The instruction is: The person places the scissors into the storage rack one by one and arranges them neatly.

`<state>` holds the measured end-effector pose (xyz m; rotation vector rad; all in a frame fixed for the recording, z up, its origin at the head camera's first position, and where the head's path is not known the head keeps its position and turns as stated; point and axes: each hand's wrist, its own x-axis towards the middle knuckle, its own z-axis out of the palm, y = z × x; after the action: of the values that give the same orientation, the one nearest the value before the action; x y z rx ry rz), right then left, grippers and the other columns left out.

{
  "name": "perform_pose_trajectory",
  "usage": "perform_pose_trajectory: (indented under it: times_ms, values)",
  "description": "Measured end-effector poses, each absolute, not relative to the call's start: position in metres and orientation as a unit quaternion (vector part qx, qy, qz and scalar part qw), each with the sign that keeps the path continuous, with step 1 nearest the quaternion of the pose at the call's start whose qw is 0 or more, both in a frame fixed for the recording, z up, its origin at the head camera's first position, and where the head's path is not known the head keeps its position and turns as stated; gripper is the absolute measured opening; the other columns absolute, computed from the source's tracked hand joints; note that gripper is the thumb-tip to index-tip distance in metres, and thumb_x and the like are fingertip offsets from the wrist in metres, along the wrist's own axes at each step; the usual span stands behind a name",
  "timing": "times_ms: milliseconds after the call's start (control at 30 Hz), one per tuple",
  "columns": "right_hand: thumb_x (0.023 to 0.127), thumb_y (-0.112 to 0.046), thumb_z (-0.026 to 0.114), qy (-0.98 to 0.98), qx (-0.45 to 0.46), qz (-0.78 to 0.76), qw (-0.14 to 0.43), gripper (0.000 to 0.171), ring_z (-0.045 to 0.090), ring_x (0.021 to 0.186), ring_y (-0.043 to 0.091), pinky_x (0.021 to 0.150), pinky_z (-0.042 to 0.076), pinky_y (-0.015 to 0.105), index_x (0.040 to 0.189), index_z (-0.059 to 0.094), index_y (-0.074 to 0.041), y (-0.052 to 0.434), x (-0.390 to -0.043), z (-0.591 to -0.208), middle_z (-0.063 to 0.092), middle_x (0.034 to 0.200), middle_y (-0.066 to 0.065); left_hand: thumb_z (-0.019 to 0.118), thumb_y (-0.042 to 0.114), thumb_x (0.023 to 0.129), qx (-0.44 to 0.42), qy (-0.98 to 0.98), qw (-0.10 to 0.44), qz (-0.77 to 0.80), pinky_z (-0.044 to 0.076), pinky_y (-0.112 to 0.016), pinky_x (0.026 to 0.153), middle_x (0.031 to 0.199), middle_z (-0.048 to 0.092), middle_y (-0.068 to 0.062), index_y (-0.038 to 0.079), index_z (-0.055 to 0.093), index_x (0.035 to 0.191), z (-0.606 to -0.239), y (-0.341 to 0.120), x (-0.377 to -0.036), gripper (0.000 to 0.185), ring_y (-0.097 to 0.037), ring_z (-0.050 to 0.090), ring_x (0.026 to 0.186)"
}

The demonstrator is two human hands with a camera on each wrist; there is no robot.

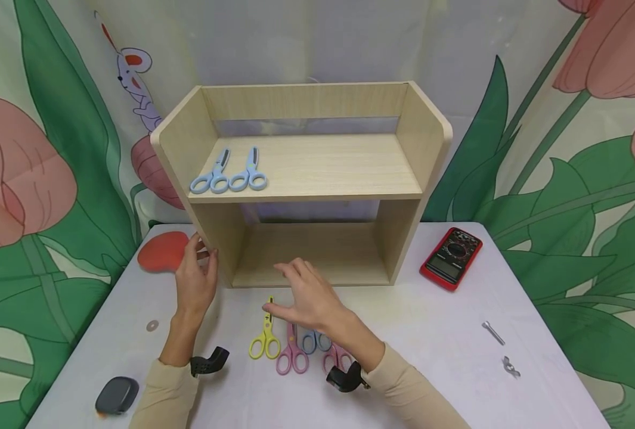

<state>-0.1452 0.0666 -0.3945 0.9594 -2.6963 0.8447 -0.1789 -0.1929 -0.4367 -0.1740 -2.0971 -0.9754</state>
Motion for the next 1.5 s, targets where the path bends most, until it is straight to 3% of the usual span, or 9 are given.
perform_pose_trajectory:
  times_ms: [167,467,633,767,867,967,1067,1233,1500]
  values:
    - [0.08,-0.052,0.078,-0.906,0.325,0.267,0.053,0.073,0.059,0.113,0.02,0.097,0.055,0.041,0.136,0.056,-0.009,0.058,-0.135,-0.427,0.062,0.115,0.002,0.065,-0.001,0.094,-0.07,-0.83,0.399,-0.384,0.064,-0.046,0.071,0.122,0.065,-0.024,0.001,0.046,0.143,-0.436,-0.192,-0.18,0.053,-0.037,0.071,0.095]
    - [0.073,-0.06,0.08,-0.928,0.321,0.186,-0.028,0.08,0.056,0.104,0.016,0.093,0.054,0.035,0.131,0.061,-0.008,0.045,-0.118,-0.466,0.061,0.116,0.002,0.065,0.001,0.094,-0.058,-0.834,0.383,-0.392,0.064,-0.046,0.071,0.124,0.065,-0.023,0.003,0.046,0.144,-0.437,-0.191,-0.177,0.053,-0.037,0.071,0.096]
    - [0.069,-0.06,0.08,-0.931,0.342,0.126,-0.007,0.068,0.053,0.095,0.015,0.082,0.052,0.031,0.114,0.069,-0.011,0.041,-0.114,-0.479,0.061,0.103,0.0,0.065,0.0,0.094,-0.059,-0.831,0.388,-0.394,0.064,-0.046,0.07,0.124,0.065,-0.024,0.002,0.047,0.143,-0.438,-0.192,-0.176,0.052,-0.037,0.071,0.095]
    - [0.073,-0.056,0.079,-0.933,0.343,0.112,0.013,0.059,0.062,0.107,0.024,0.093,0.056,0.037,0.108,0.07,-0.01,0.039,-0.113,-0.484,0.066,0.105,0.004,0.065,0.0,0.094,-0.058,-0.832,0.386,-0.393,0.064,-0.046,0.071,0.124,0.064,-0.023,0.003,0.046,0.144,-0.438,-0.193,-0.175,0.053,-0.037,0.071,0.096]
    - [0.078,-0.049,0.079,-0.934,0.336,0.123,0.019,0.05,0.065,0.106,0.026,0.094,0.056,0.038,0.106,0.072,-0.008,0.039,-0.112,-0.485,0.067,0.102,0.006,0.065,0.001,0.095,-0.056,-0.834,0.383,-0.393,0.064,-0.046,0.072,0.125,0.064,-0.023,0.004,0.046,0.144,-0.438,-0.193,-0.175,0.053,-0.037,0.071,0.096]
    - [0.079,-0.038,0.077,-0.933,0.33,0.144,0.015,0.042,0.064,0.089,0.019,0.082,0.057,0.032,0.105,0.073,-0.006,0.04,-0.112,-0.485,0.066,0.096,0.005,0.065,0.002,0.095,-0.054,-0.836,0.38,-0.392,0.064,-0.046,0.072,0.126,0.064,-0.022,0.004,0.045,0.145,-0.438,-0.194,-0.175,0.053,-0.037,0.071,0.097]
    - [0.076,-0.031,0.076,-0.928,0.335,0.16,0.006,0.036,0.056,0.073,0.01,0.068,0.054,0.025,0.102,0.075,-0.006,0.041,-0.112,-0.484,0.064,0.09,0.002,0.064,0.002,0.095,-0.052,-0.839,0.376,-0.39,0.064,-0.046,0.072,0.126,0.064,-0.022,0.005,0.045,0.145,-0.438,-0.194,-0.174,0.054,-0.037,0.071,0.097]
    - [0.071,-0.031,0.074,-0.917,0.362,0.165,0.018,0.028,0.044,0.062,0.005,0.054,0.043,0.02,0.089,0.072,-0.01,0.041,-0.112,-0.483,0.059,0.078,-0.004,0.065,0.002,0.095,-0.049,-0.843,0.371,-0.386,0.064,-0.045,0.073,0.126,0.064,-0.023,0.004,0.044,0.145,-0.437,-0.194,-0.174,0.054,-0.036,0.071,0.098]
    - [0.078,-0.027,0.073,-0.891,0.402,0.193,0.082,0.025,0.048,0.066,0.003,0.056,0.049,0.018,0.093,0.072,-0.007,0.047,-0.119,-0.475,0.062,0.079,-0.003,0.066,0.003,0.095,-0.052,-0.843,0.377,-0.381,0.064,-0.045,0.074,0.125,0.064,-0.022,0.005,0.044,0.145,-0.435,-0.193,-0.175,0.055,-0.036,0.071,0.097]
